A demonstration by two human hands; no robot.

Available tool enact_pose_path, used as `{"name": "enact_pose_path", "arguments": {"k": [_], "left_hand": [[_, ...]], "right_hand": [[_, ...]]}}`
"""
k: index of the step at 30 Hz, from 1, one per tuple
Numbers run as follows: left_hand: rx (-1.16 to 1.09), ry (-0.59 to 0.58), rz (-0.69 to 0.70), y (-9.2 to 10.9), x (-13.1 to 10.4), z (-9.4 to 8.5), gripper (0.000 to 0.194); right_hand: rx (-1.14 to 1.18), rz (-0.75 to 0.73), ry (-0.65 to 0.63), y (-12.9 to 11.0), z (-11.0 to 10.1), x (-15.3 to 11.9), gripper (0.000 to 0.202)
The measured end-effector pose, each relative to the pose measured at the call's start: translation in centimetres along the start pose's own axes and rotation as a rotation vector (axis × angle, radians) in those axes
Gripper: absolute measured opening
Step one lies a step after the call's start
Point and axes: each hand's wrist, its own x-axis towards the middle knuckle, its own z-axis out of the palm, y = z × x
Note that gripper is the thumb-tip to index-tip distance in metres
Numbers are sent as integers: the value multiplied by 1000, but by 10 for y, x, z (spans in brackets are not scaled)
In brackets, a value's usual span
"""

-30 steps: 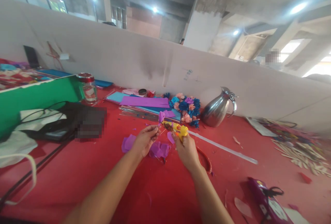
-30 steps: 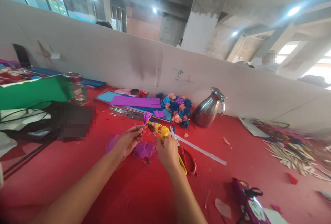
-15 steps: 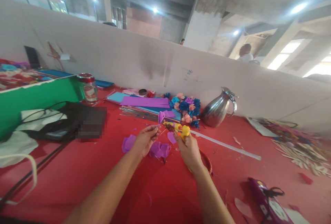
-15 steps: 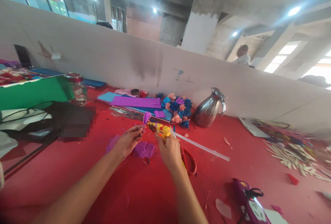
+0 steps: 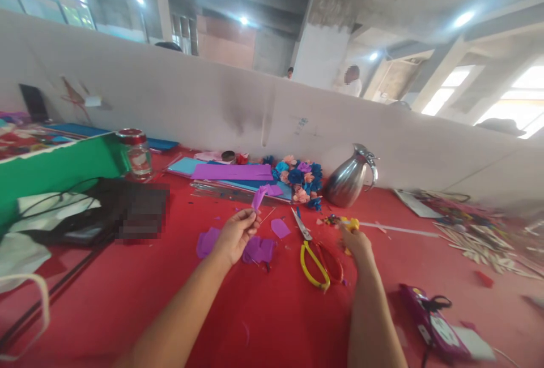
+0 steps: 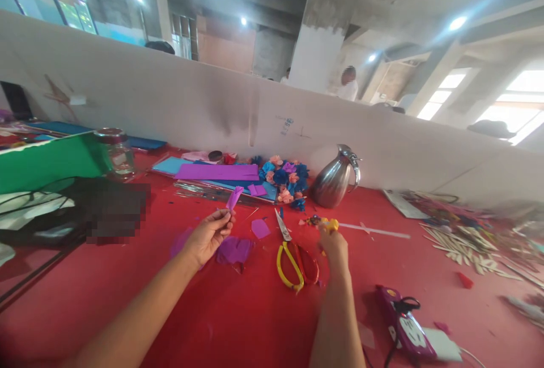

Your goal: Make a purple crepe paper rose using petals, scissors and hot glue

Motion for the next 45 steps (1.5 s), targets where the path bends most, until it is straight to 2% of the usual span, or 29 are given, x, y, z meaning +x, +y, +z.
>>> {"name": "enact_pose_path", "arguments": {"k": [3, 5, 7, 8, 9, 11, 12, 14, 16, 19, 22, 27, 32, 39, 45], "left_hand": [[16, -11, 37, -1, 0, -1, 10], [28, -20, 59, -2, -1, -1, 11], [45, -33, 75, -4, -1, -1, 15], [59, -41, 78, -4, -2, 0, 18], [76, -49, 76, -5, -2, 0, 21], [117, -65, 65, -8, -4, 2, 25], [142, -75, 57, -9, -5, 3, 27], [191, -107, 43, -13, -8, 6, 29], [229, -143, 36, -16, -10, 8, 30], [261, -163, 23, -21, -11, 11, 31], [269, -164, 4, -24, -12, 11, 32], [221, -163, -16, -24, -10, 9, 26], [180, -46, 72, -14, -7, 8, 23], [233, -107, 81, -9, -13, 11, 18], [235, -83, 96, -12, -11, 9, 17]], "right_hand": [[-214, 120, 92, 9, -11, 2, 39], [-289, 129, 175, 3, -11, -3, 42], [-275, 52, 222, -13, -2, -15, 39], [-233, -21, 201, -23, 7, -24, 34], [-51, -159, 120, -34, 18, -34, 30], [387, -356, -171, -54, 43, -59, 28], [552, -367, -318, -63, 55, -72, 28], [746, -311, -503, -76, 75, -97, 28], [853, -263, -608, -83, 87, -114, 25], [968, -191, -706, -84, 91, -124, 22], [1048, -151, -729, -82, 90, -123, 20], [1100, -110, -694, -84, 88, -123, 22], [1051, -134, -726, -84, 85, -126, 23], [1014, -163, -778, -84, 85, -128, 25], [987, -181, -745, -87, 82, -130, 25]]}}
